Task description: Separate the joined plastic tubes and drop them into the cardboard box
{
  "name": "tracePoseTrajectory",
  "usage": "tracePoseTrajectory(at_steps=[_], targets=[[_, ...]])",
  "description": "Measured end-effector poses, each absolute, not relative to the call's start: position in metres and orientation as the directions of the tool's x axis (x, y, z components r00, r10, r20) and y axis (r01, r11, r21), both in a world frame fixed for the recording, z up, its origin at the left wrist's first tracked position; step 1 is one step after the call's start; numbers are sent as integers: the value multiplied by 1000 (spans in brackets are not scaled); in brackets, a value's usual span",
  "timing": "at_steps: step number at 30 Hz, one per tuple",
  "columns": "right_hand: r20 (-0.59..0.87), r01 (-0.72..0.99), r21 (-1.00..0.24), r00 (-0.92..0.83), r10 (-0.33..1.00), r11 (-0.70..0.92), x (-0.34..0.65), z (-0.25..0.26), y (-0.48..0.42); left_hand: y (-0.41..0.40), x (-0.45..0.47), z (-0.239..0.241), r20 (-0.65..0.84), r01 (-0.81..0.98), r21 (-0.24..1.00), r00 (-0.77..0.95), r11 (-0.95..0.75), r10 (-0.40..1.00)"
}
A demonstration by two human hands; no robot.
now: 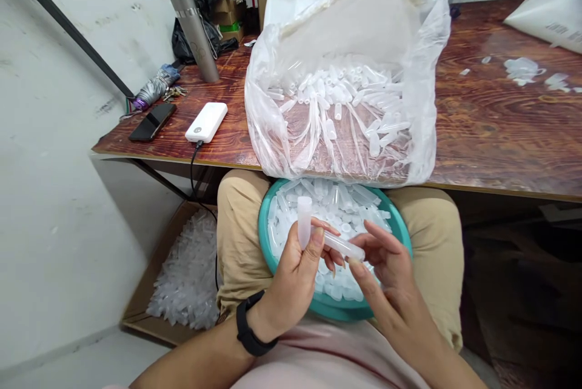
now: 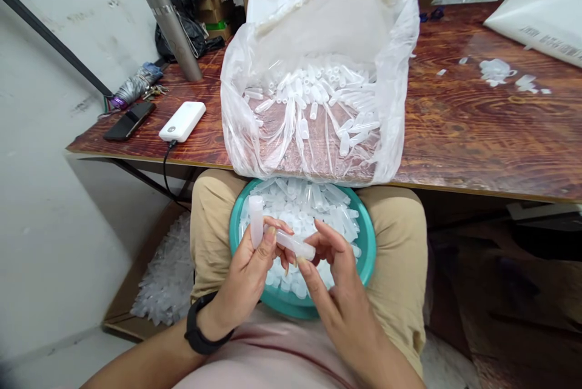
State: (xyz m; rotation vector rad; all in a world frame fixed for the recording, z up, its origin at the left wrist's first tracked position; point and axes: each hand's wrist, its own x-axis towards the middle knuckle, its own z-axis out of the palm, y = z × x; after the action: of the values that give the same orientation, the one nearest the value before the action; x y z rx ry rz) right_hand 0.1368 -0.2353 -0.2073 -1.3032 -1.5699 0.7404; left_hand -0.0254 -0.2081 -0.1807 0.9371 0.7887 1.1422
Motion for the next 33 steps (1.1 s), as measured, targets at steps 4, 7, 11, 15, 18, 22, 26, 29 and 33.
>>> tracePoseTrajectory(at_steps=[4,7,11,15,18,22,26,29,33], targets=[[202,349,-915,-34,979,201,137,-205,-237,-209,-26,-183,-68,-385,906,275,175,959],[216,368,-906,-19,976,208,137,-206,-238,-210,-26,-185,-80,-398,897,277,191,957],[188,366,-912,-21,982,182,136,-207,-239,-211,-24,-185,-73,-409,893,279,187,957],[129,345,-930,-16,992,127,135,-207,-240,-211,-24,-185,-70,-402,897,285,186,956],[48,259,-965,-9,999,49,134,-206,-241,-211,-24,-186,-77,-401,895,293,195,953],[57,223,-974,28,998,50,134,-207,-241,-211,-24,-189,-89,-397,895,286,202,954],[84,245,-966,-20,996,87,134,-208,-237,-211,-24,-188,-108,-377,899,302,223,947],[286,435,-859,-34,958,272,135,-204,-231,-212,-25,-186,-161,-299,913,365,279,917],[324,509,-779,-173,930,366,134,-191,-220,-214,-25,-190,-209,-203,909,535,365,818]])
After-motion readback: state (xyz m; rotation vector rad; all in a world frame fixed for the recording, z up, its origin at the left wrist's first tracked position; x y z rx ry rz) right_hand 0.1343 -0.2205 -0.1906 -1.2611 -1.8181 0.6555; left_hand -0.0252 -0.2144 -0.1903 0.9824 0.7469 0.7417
